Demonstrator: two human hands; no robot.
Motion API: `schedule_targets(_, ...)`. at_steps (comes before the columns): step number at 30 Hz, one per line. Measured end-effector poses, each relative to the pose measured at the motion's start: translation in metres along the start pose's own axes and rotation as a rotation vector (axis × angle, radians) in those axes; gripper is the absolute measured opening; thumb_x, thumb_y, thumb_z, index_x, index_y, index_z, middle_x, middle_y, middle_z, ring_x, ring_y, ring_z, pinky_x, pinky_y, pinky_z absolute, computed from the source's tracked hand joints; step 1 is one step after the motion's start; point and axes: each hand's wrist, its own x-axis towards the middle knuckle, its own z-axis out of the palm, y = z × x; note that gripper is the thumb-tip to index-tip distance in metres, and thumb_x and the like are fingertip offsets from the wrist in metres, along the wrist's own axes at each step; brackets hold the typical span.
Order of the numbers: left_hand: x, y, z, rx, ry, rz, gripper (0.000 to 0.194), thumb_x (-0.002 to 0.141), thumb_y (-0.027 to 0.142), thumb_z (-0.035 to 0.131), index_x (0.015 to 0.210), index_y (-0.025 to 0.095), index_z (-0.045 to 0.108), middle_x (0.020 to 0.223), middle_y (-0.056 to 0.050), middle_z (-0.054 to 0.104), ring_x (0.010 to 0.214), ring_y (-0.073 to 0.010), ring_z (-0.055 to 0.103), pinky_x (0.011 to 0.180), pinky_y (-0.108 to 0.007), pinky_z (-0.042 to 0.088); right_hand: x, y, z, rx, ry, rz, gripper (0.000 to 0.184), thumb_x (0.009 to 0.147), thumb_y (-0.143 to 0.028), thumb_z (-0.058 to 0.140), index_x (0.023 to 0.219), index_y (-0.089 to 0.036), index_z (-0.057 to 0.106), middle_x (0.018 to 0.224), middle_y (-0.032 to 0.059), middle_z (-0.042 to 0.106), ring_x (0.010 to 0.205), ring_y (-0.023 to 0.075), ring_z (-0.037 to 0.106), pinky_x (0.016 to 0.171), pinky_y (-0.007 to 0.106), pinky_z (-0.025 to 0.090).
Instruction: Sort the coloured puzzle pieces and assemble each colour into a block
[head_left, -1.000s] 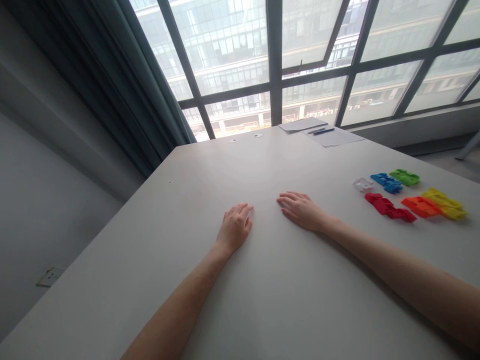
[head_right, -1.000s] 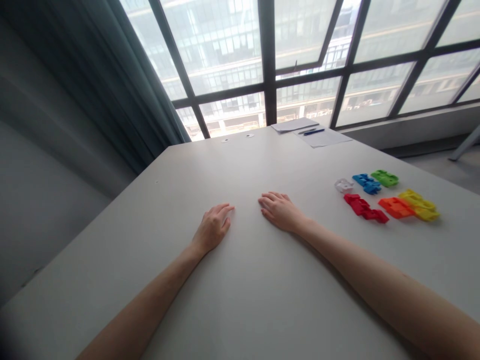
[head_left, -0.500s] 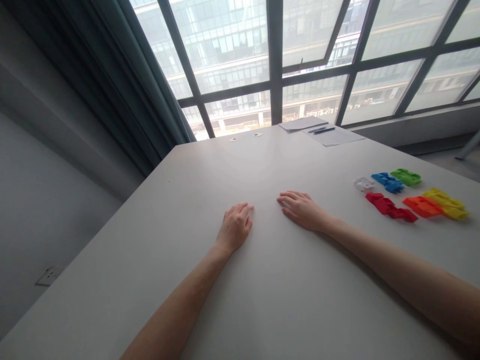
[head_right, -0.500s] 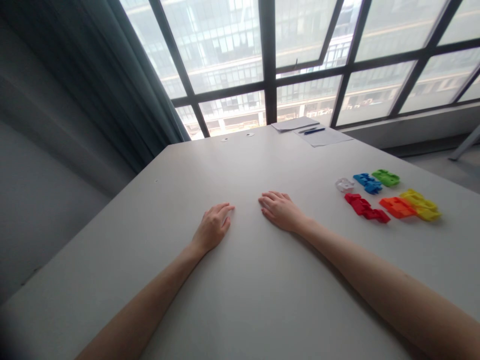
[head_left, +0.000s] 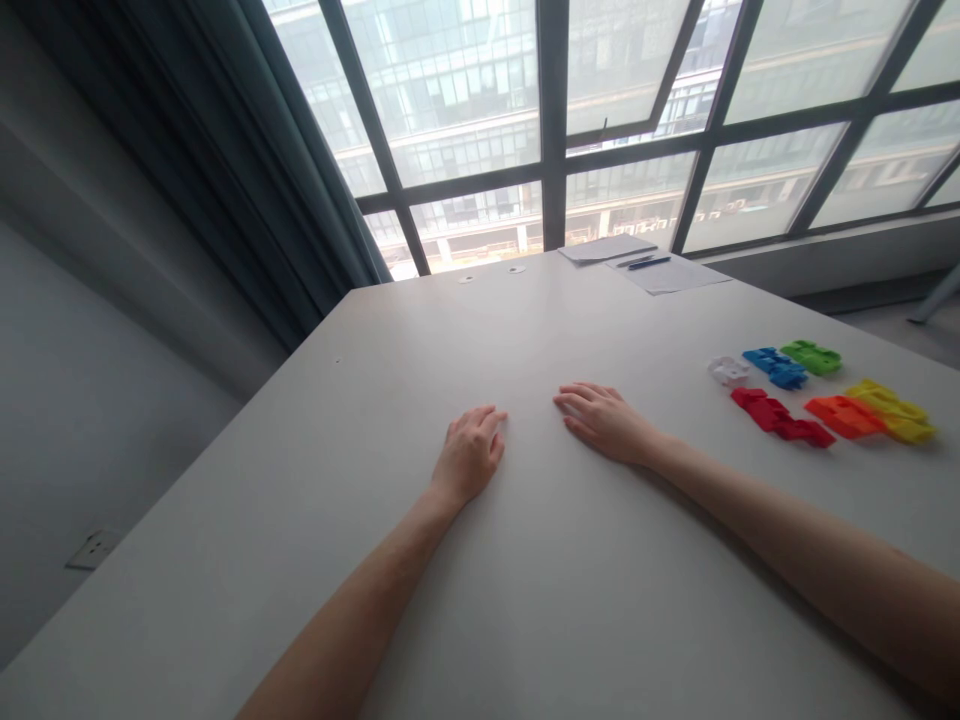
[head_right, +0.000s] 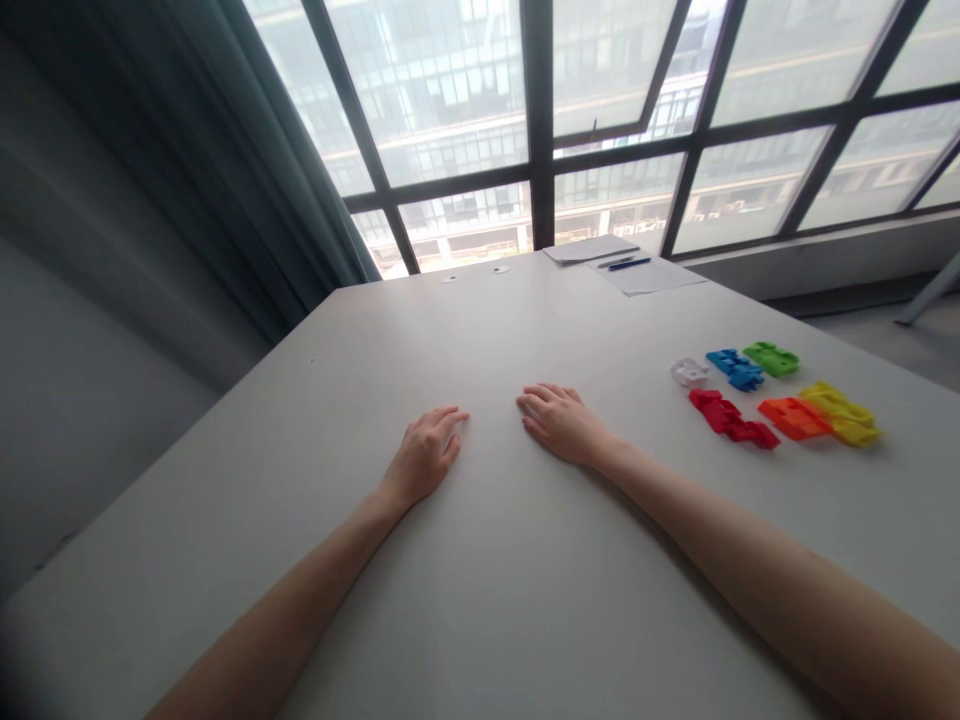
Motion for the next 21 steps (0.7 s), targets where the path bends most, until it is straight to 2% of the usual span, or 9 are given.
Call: schedule_targets(21, 0.0001, -0.0021, 0.0035, -0.004, 0.014, 0.006, 0.037, 0.087, 0.012, 0.049, 0.122, 0.020, 0.059, 0.132, -0.010, 0.058, 0.123, -0.0240, 0.053, 0.106, -0.044, 0.040, -0.0003, 0.0008, 0.0010, -0.002, -0.002, 0.001, 0.035, 0.096, -0.031, 0.038, 0.125, -0.022, 0.057, 0.137, 0.0109, 0.056, 0.128, 0.0254, 0.047, 0.103, 0.045, 0.037)
